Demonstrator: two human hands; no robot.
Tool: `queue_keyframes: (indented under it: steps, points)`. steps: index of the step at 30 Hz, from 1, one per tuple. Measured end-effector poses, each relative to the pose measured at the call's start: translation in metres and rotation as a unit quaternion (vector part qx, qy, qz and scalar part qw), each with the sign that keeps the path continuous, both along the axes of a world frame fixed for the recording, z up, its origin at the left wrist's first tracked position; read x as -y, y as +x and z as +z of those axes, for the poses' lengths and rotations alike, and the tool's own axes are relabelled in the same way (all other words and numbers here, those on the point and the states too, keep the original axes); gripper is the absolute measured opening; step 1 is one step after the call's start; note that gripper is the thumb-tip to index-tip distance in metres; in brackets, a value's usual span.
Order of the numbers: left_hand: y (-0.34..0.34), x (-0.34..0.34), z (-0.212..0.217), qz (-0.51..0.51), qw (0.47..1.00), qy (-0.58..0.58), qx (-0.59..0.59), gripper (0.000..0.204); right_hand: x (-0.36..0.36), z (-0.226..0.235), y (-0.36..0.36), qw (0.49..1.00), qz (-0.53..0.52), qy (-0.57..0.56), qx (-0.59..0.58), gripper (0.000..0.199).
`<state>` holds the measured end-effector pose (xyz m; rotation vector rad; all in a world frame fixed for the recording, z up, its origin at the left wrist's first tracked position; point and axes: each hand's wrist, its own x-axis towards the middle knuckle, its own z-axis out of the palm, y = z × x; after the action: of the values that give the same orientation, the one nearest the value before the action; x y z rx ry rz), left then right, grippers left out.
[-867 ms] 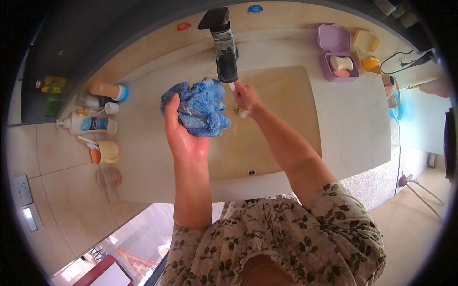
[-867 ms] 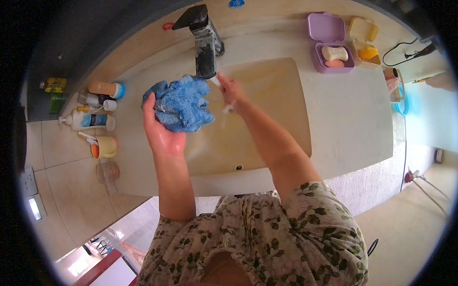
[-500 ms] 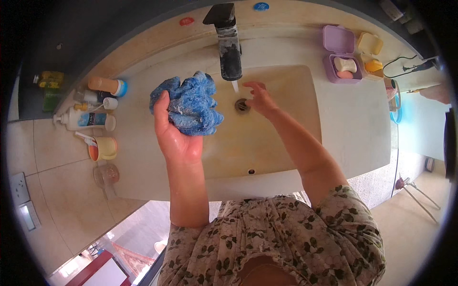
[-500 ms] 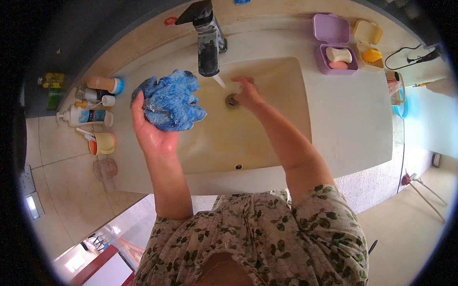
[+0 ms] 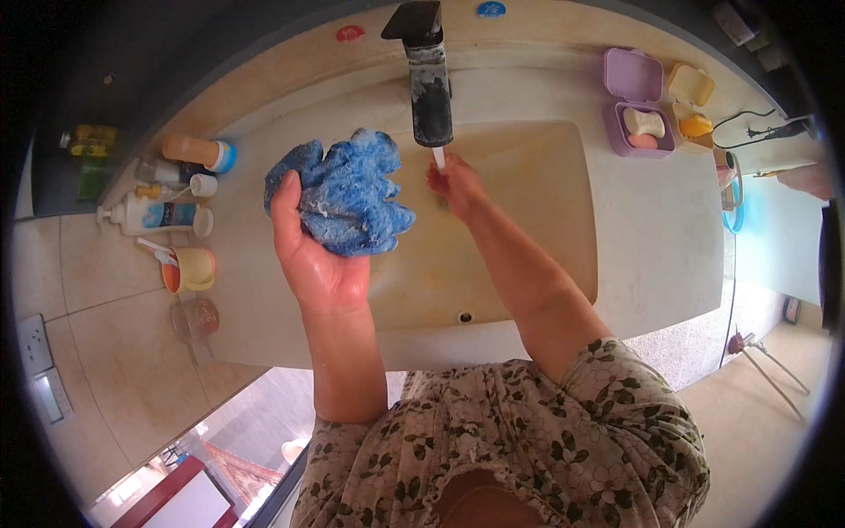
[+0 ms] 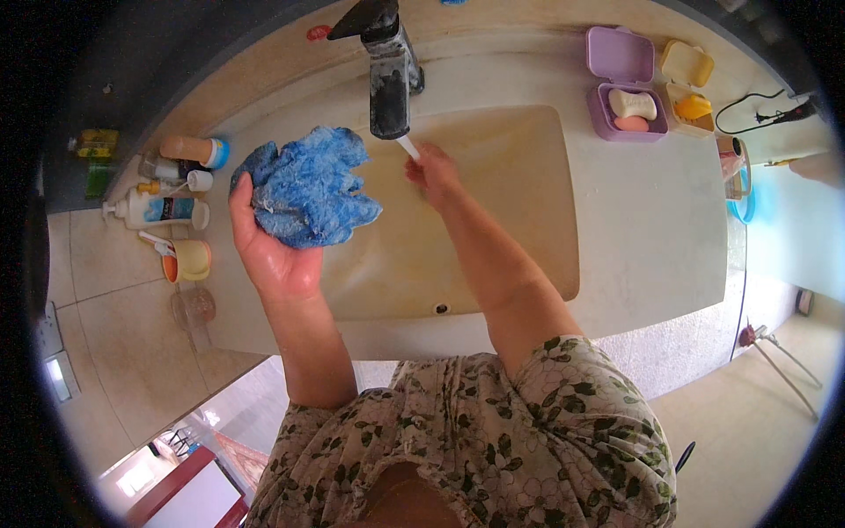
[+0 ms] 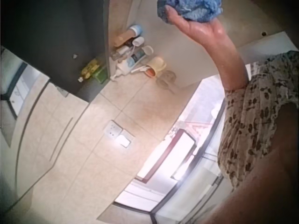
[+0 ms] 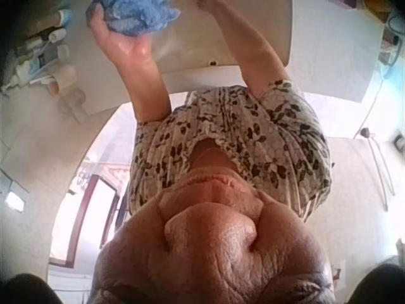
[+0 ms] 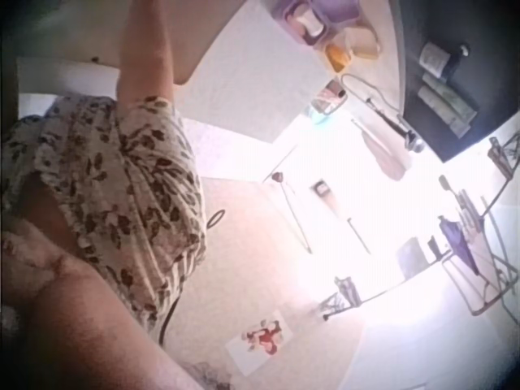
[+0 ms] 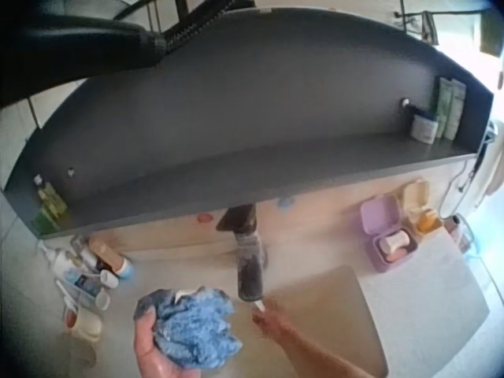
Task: The person wipes a bathroom sink and countertop with a blue cloth, then rinses and wrings the cloth under running water. They continue wiping the sink basin and faucet area, then walk to the living room and wipe their hands with the cloth before returning to the sink.
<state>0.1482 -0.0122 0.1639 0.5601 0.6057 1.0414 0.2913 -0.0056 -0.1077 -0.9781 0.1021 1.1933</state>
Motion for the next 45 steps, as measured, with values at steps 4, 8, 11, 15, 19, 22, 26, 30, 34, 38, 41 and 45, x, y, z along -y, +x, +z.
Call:
queue_keyframes:
  steps: [4, 8, 11, 15, 19, 22, 26, 30, 34, 38, 41, 45]
  points:
    - [-0.002, -0.001, -0.003, 0.027, 0.999, -0.023, -0.004, 0.031, 0.007, 0.020, 0.007, 0.970, 0.185, 0.002, 0.155, 0.018]
    - [-0.008, -0.005, -0.011, -0.015, 0.999, -0.034, 0.023, 0.033, 0.010, 0.018, 0.013, 0.915, 0.172, -0.094, 0.351, 0.023]
    - [-0.007, -0.003, -0.007, 0.002, 0.999, -0.043, 0.028, 0.030, 0.022, 0.020, 0.046, 0.924, 0.206, -0.130, 0.295, 0.021]
    - [-0.006, -0.004, -0.007, 0.027, 0.997, -0.062, 0.026, 0.028, 0.027, -0.007, 0.054, 0.886, 0.134, -0.131, 0.425, 0.018]
    - [-0.007, -0.002, -0.005, 0.024, 0.997, -0.065, 0.044, 0.027, 0.030, 0.012, 0.033, 0.773, 0.075, -0.066, 0.627, 0.024]
    - [-0.010, -0.002, -0.007, 0.005, 0.997, -0.059, 0.050, 0.029, 0.023, 0.016, 0.020, 0.783, 0.136, -0.022, 0.607, 0.025]
    - [-0.017, -0.004, -0.013, -0.006, 0.998, -0.055, 0.043, 0.033, 0.014, 0.019, 0.017, 0.946, 0.209, -0.046, 0.244, 0.016]
    - [-0.019, -0.003, -0.014, -0.026, 0.997, -0.045, 0.064, 0.034, 0.012, 0.015, 0.007, 0.991, 0.101, 0.002, 0.093, 0.014]
    - [-0.018, 0.000, -0.012, -0.020, 0.997, -0.043, 0.054, 0.033, 0.008, 0.028, 0.002, 0.999, 0.032, 0.004, 0.005, 0.014]
    - [-0.018, 0.000, -0.012, -0.014, 0.997, -0.048, 0.058, 0.033, 0.009, 0.051, 0.000, 0.982, 0.142, -0.022, 0.119, 0.017]
    - [-0.017, 0.001, -0.011, -0.023, 0.997, -0.049, 0.057, 0.032, 0.007, 0.031, 0.007, 0.886, 0.219, -0.027, 0.407, 0.019]
    - [-0.010, 0.008, 0.000, 0.008, 0.999, -0.042, 0.029, 0.025, 0.001, 0.027, 0.021, 0.841, 0.165, -0.114, 0.502, 0.023]
